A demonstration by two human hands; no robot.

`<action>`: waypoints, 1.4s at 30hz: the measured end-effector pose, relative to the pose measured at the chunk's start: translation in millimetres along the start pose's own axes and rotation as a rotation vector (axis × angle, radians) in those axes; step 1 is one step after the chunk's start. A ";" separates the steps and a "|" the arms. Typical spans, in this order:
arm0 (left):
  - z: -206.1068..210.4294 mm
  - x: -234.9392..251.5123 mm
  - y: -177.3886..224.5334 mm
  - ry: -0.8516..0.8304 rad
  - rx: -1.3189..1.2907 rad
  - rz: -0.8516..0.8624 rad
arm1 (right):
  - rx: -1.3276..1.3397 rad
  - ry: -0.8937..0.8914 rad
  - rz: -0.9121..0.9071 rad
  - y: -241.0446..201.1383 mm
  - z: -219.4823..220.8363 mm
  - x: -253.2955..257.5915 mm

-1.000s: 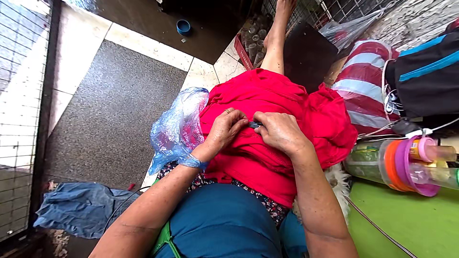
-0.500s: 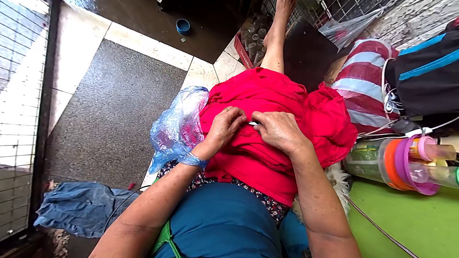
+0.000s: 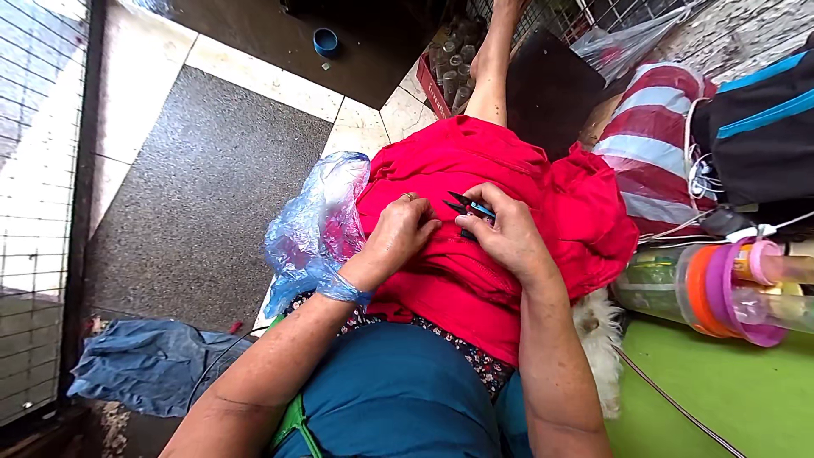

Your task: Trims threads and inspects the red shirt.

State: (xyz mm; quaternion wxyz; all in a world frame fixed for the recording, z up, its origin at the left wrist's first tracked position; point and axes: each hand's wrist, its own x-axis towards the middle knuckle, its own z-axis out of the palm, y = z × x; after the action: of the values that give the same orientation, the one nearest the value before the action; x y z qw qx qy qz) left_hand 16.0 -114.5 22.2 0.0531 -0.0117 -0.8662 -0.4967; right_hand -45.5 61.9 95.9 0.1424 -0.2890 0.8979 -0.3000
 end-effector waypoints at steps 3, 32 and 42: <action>-0.8 -3.2 -5.0 0.075 0.039 0.112 | -0.101 0.022 -0.003 -0.9 -2.8 -0.6; -1.7 -8.3 -17.1 0.097 -0.242 -0.032 | -0.174 -0.028 -0.144 4.2 -2.2 -1.0; -8.1 -3.2 -24.2 0.022 -0.740 -0.231 | -0.412 -0.082 -0.192 -13.5 11.7 6.2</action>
State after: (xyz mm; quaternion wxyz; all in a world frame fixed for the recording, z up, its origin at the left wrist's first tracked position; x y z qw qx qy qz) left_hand 18.1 -133.6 5.1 -0.0014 0.0729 -0.6236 -0.7784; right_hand -39.6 44.1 94.7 0.0875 -0.4078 0.9021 -0.1106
